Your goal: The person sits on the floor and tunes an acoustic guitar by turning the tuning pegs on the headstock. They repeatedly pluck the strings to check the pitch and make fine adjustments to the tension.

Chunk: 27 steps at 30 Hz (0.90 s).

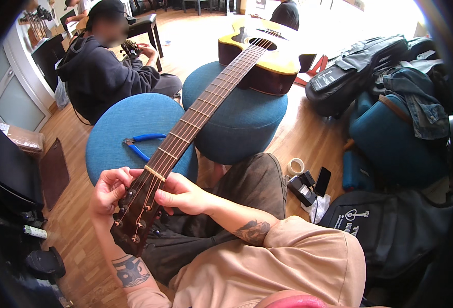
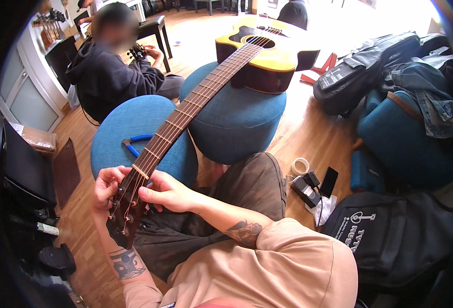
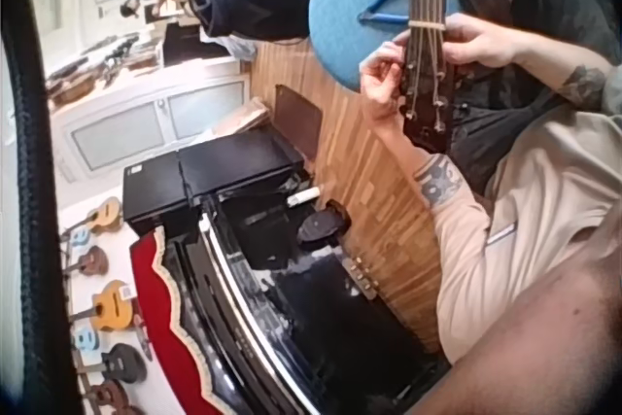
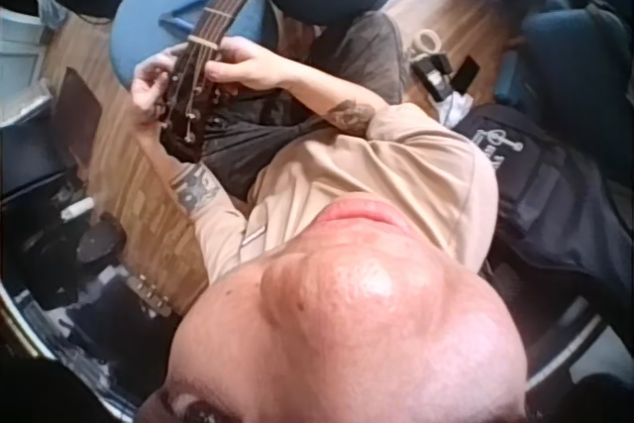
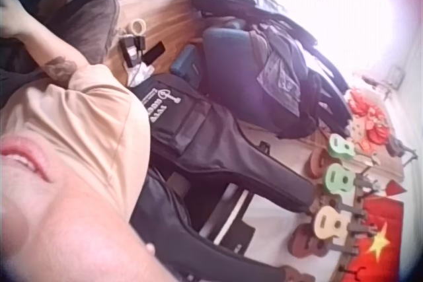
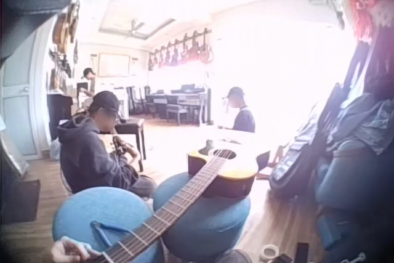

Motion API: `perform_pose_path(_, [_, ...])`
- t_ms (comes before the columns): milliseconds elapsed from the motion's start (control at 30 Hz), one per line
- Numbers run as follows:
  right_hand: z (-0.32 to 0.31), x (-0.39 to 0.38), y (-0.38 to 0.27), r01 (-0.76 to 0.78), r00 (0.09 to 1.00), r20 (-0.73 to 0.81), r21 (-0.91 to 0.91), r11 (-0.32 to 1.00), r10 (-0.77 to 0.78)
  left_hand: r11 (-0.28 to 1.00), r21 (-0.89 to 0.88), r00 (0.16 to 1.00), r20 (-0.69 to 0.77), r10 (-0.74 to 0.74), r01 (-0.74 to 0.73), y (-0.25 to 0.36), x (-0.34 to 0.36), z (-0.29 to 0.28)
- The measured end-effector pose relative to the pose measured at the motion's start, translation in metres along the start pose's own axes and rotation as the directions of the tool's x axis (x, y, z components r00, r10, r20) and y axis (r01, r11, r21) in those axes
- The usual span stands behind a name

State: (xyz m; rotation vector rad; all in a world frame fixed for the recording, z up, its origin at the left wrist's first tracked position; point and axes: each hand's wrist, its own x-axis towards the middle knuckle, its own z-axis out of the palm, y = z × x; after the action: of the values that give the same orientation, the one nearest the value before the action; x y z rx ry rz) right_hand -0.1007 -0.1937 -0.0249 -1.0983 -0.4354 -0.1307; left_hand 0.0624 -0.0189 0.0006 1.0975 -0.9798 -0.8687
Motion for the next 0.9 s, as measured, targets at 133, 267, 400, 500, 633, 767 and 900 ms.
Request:
perform_pose_path(133, [-0.002,-0.001,0.007,-0.015,1.000,-0.008,0.003,1.000,0.015,0.997,-0.073,0.998,-0.051,-0.032,0.028,0.009,0.004,0.019])
perform_pose_path(267, [-0.003,-0.001,0.009,0.001,1.000,-0.024,0.013,1.000,0.000,0.986,-0.125,0.994,-0.010,-0.108,0.106,0.003,0.000,-0.001])
perform_pose_path(400, [0.001,-0.001,0.004,0.012,1.000,-0.027,0.014,1.000,-0.012,0.994,-0.109,0.999,-0.049,0.015,-0.021,-0.006,-0.007,-0.005])
perform_pose_path(500, [0.000,-0.004,0.005,0.014,0.999,-0.030,0.031,0.999,-0.013,0.998,-0.059,0.999,-0.050,0.011,-0.014,-0.010,-0.005,-0.008])
perform_pose_path(633, [-0.002,-0.004,0.006,0.019,1.000,-0.025,0.038,0.999,-0.018,0.997,-0.058,0.999,-0.010,-0.044,0.043,-0.006,0.000,-0.007])
perform_pose_path(767, [-0.002,-0.003,0.008,0.018,0.999,-0.035,0.032,0.999,-0.017,0.976,0.078,0.978,-0.069,-0.196,0.201,0.012,0.005,0.013])
perform_pose_path(900, [-0.002,-0.003,0.007,0.032,0.999,-0.020,0.033,0.999,-0.031,0.970,0.084,0.971,-0.088,-0.223,0.230,0.007,0.004,0.010])
